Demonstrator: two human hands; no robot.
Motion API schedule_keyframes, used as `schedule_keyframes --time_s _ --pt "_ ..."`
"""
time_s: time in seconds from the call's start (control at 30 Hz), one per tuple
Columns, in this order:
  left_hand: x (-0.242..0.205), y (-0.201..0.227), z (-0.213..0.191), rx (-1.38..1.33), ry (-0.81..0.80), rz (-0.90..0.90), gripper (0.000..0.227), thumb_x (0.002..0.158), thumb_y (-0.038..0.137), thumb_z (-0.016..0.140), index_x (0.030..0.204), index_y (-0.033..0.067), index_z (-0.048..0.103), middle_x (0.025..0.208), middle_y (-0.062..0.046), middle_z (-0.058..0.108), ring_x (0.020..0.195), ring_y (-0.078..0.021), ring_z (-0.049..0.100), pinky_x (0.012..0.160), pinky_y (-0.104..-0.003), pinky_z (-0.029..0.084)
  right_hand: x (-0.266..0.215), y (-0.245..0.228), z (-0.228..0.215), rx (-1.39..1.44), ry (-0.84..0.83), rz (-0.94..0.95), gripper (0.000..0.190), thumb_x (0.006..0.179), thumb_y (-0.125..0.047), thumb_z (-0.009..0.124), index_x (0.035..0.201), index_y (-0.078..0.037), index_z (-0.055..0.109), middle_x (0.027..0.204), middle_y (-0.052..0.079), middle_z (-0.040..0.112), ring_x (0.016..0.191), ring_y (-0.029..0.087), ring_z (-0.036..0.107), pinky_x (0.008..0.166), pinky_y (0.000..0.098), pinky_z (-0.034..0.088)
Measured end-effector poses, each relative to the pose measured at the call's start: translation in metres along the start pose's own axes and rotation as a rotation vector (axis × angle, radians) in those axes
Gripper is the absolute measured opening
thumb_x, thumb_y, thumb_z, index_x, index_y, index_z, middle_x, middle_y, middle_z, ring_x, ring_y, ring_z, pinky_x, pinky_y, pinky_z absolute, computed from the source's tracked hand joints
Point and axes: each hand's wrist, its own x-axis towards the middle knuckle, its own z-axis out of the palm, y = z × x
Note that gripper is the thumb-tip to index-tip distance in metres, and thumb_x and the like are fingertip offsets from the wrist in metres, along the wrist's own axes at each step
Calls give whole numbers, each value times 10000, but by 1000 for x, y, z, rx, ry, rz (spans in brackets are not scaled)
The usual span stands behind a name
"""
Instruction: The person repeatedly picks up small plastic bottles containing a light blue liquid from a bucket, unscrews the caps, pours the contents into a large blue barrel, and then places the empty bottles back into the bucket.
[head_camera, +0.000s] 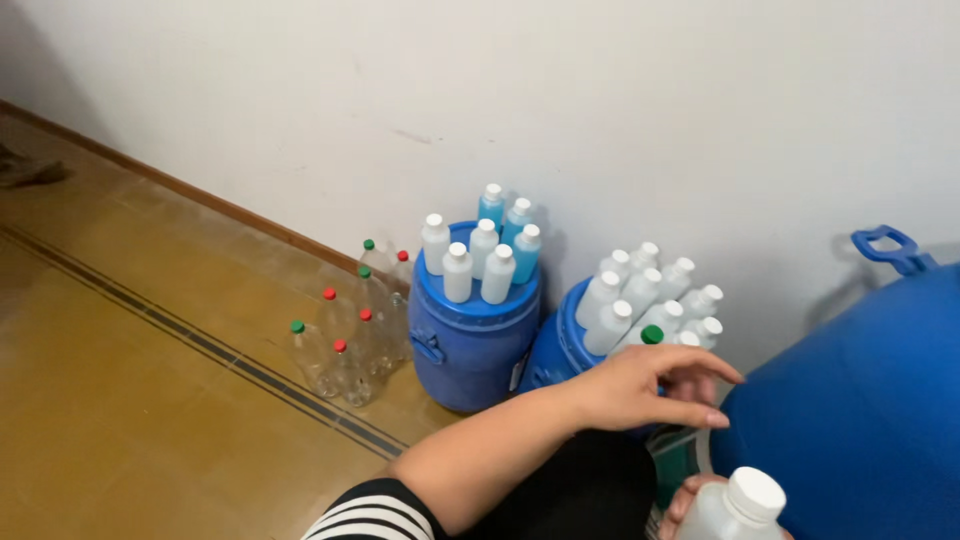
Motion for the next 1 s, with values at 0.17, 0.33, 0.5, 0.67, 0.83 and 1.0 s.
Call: schedule_keyframes --time_s 0.17,0.33,0.5,0.67,0.83,1.0 --pt "-17 14 10 551 84 -125 514 814 675 470 913 184 587 679 23 581 688 -205 575 579 -353 381 34 -39 101 -1124 504 198 935 653 -16 802 1555 -97 566 1098 308 840 1062 374 767 992 451 536" --pt "-16 17 -17 566 -131 -129 564 806 716 391 1001 215 561 749 -30 645 765 -250 668 648 -349 444 63 -34 92 -1202 271 130 932 667 -240 754 1556 -111 504 1376 191 627 1329 293 551 1107 458 434" --pt "2 1 -103 760 141 80 377 896 527 643 1121 225 623 907 2 686 775 -181 634 664 -335 462 77 -38 76 -1275 73 64 978 675 -465 705 1554 -126 444 1652 72 417 1596 210 339 1223 463 333" --pt "18 14 -277 1065 746 -99 320 944 463 670 1151 224 622 908 29 672 830 -204 632 680 -389 468 66 -59 -48 -834 458 362 963 681 -45 617 1604 -82 348 1685 147 403 1596 293 335 1267 534 246" --pt "25 -89 -388 1456 763 -432 285 1004 431 627 1087 166 560 954 -43 647 898 -311 611 559 -486 434 26 -36 -143 -552 568 469 871 768 51 544 1615 -26 353 1693 181 401 1585 318 337 1243 558 282" --pt "31 -168 -415 1468 495 -1002 353 1007 465 525 1186 164 565 1024 -83 717 962 -348 691 696 -443 490 -7 -25 -53 -866 648 159 809 811 140 580 1575 -26 373 1559 252 531 1495 362 489 1177 539 424"
